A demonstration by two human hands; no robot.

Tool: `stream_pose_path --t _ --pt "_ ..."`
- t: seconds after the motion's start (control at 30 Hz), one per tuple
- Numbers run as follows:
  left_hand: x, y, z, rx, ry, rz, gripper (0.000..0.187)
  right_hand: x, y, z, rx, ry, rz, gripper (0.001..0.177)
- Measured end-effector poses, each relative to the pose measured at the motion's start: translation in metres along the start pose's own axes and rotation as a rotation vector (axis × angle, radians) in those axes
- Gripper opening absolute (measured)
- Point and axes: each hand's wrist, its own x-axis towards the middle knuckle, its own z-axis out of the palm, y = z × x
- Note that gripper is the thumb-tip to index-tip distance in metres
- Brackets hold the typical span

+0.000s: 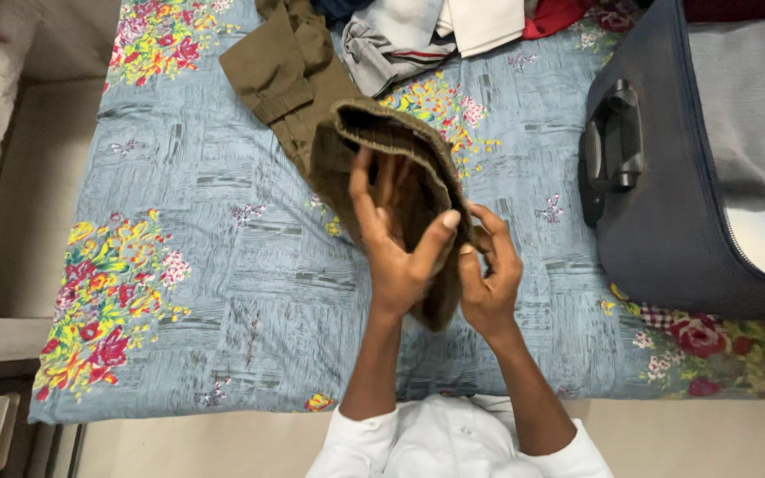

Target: The person folds a pair of cargo pants on a bed by laying them flat, folding the legs over, and smoothing the fabric.

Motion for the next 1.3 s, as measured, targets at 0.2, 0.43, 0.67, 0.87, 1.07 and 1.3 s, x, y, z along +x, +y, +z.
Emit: stream_pose_path --t 0.2,0.43,0.67,0.87,1.07,1.3 --pt "-0.005 -0.008 -0.005 0.169 -0.034 -0.037 0.084 0.011 -0.019 -0.003 -0.327 -0.036 -0.084 0.048" --pt "-0.009 -0.016 -0.009 0.360 -0.105 -0.029 0.058 0.028 -0.041 -0.001 -0.160 -0.179 -0.080 0.065" --pt "-0.009 -0.021 -0.013 0.070 -0.128 -0.120 0.053 0.023 -0.028 0.006 -0.196 -0.019 0.069 0.059" --pt "-0.005 -0.027 -0.014 0.159 0.022 -0.061 0.056 0.016 -0.014 -0.009 -0.190 -0.017 -0.062 0.048" --pt "-0.006 -0.027 -0.016 0.095 0.144 -0.052 0.074 0.017 -0.024 -0.011 -0.382 -0.187 -0.107 0.049" --pt "-0.008 -0.028 -0.026 -0.001 0.167 -0.047 0.067 0.021 -0.032 -0.007 -0.588 -0.033 -0.028 0.047"
